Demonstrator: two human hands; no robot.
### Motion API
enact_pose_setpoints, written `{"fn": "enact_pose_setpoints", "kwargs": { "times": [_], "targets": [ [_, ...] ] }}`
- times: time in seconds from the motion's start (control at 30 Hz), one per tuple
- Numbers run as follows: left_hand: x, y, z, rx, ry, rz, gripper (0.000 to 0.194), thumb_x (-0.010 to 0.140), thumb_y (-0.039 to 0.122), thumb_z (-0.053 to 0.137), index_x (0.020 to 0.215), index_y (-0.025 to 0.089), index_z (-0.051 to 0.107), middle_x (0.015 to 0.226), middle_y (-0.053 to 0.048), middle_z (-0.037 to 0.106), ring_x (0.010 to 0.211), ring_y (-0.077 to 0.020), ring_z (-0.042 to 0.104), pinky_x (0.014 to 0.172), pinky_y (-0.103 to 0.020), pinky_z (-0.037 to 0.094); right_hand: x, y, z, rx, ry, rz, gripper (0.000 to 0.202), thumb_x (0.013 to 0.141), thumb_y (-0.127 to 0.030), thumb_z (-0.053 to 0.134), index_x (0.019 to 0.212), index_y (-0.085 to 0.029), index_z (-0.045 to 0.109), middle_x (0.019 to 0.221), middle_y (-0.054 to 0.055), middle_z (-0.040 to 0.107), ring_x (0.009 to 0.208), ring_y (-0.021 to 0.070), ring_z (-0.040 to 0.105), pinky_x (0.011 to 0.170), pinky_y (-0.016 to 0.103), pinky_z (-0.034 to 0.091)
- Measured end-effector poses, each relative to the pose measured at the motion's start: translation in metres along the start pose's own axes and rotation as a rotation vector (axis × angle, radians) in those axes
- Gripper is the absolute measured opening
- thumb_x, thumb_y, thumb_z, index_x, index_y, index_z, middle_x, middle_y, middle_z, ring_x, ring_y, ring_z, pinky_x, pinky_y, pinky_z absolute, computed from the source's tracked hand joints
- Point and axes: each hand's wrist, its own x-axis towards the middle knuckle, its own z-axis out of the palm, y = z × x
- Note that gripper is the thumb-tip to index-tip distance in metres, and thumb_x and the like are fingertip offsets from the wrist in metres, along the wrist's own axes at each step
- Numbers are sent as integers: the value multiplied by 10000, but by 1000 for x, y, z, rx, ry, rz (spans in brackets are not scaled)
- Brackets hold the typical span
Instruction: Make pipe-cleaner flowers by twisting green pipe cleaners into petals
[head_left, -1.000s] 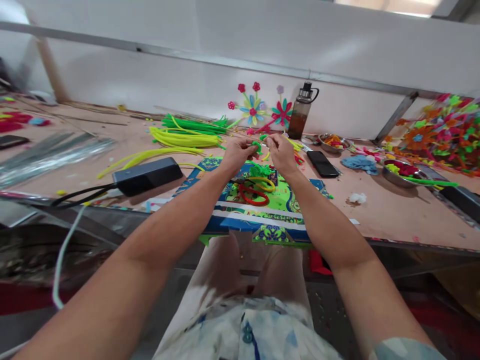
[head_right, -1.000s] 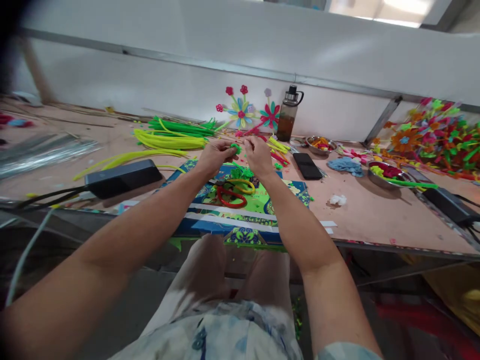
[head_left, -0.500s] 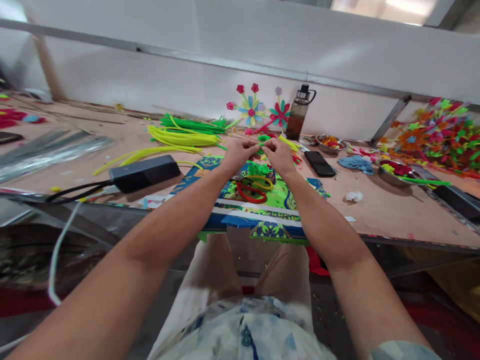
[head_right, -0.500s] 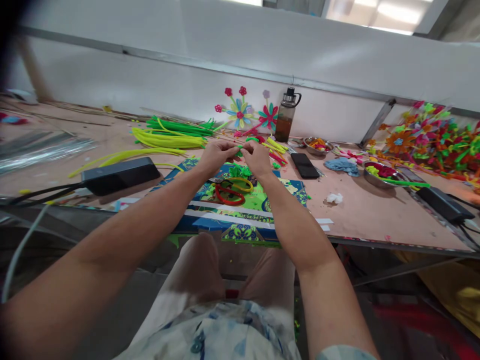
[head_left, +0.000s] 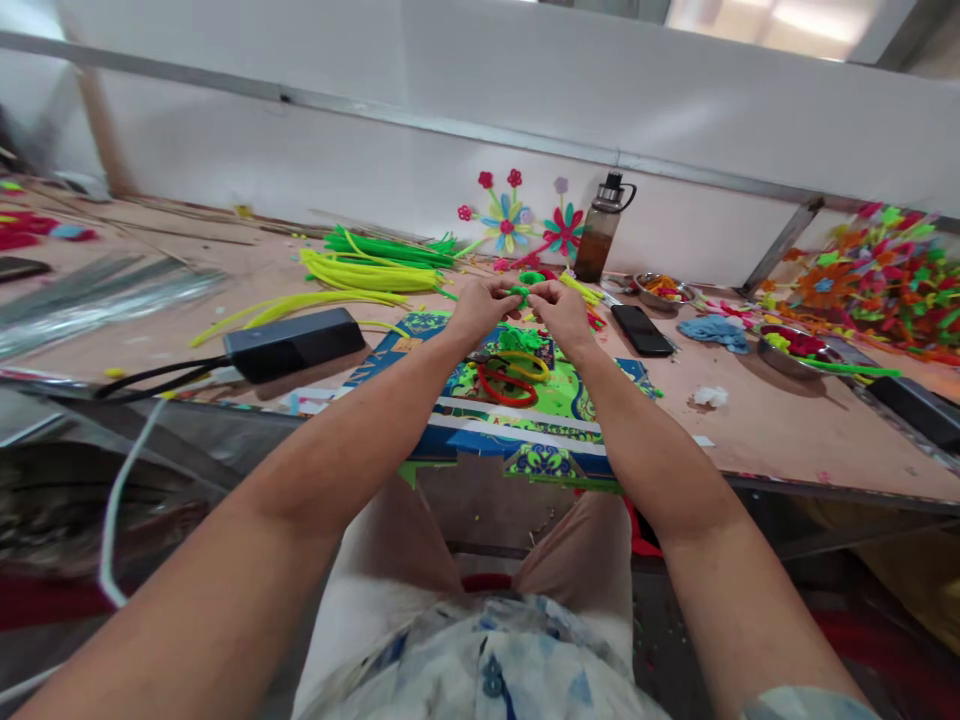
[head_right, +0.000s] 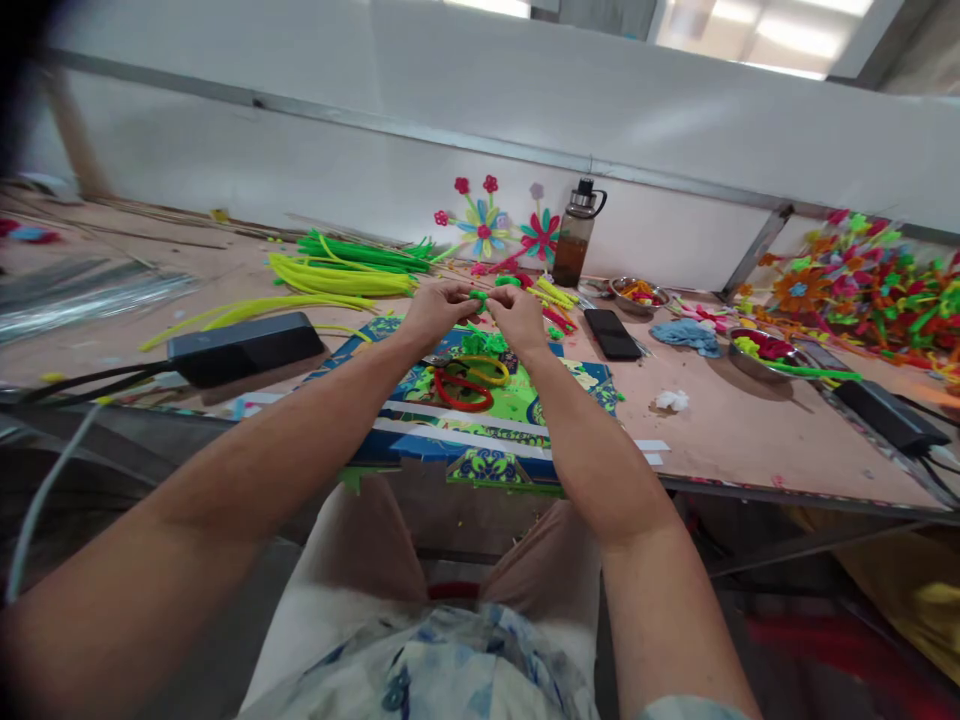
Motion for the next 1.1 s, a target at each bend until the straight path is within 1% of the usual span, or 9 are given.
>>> {"fn": "enact_pose_setpoints", "kwargs": {
  "times": [0.07,0.13,0.27,0.4,0.53,0.7,0.87,0.97,1.1],
  "targets": [
    [-1,1,1,-22,8,-2,171,696,206,721,850,147,675,631,-13,680,588,-127,654,562,-203,473,0,0,2,46,-14,28,56,760,-201,598,785,-150,596,646,-22,601,544,103,519,536,232,414],
    [-1,2,2,-44,47,-14,184,692,178,718,857,147,643,618,-4,673,574,-121,649,559,-199,472,-1,0,3,76,-24,40,48,762,-197,596,781,-157,578,629,-35,582,518,93,499,512,222,392],
    [-2,2,2,-43,114,-14,171,681,163,719,801,150,598,576,8,647,546,-127,642,529,-197,466,-1,1,5,35,31,11,59,783,-223,570,764,-168,570,636,-37,583,544,95,501,550,223,402],
    [-1,1,2,-39,95,12,136,694,182,703,788,150,611,593,2,659,555,-138,650,533,-210,477,-2,2,4,-64,51,-15,135,807,-268,553,720,-166,574,638,-22,597,558,103,504,592,242,407],
    [-1,0,3,-53,70,54,138,695,188,699,807,146,631,623,-6,676,579,-135,658,554,-212,489,-2,3,5,-128,49,-40,148,803,-265,555,694,-166,574,623,-21,584,572,113,504,603,251,396],
    [-3,2,4,-24,75,27,122,684,197,702,783,138,663,590,-5,663,558,-130,646,554,-213,496,-4,3,8,-207,88,-130,116,791,-237,564,693,-175,557,649,-18,576,628,129,519,639,263,394],
    [-5,6,4,13,41,23,123,676,169,681,789,135,716,583,-10,663,534,-117,624,544,-209,493,-7,2,7,-362,81,-217,103,797,-195,538,696,-183,549,685,11,592,667,156,526,692,292,400],
    [-2,3,4,29,23,5,171,659,162,676,816,137,738,594,-19,672,528,-117,615,528,-207,484,-8,2,7,-467,76,-277,107,798,-182,519,696,-190,550,718,37,598,715,185,530,731,317,404],
    [2,-4,3,14,3,-14,170,636,158,684,796,134,735,595,-22,665,523,-107,600,521,-198,468,-9,4,7,-536,54,-324,124,801,-165,494,692,-196,545,755,63,602,776,214,532,768,339,406]
  ]
}}
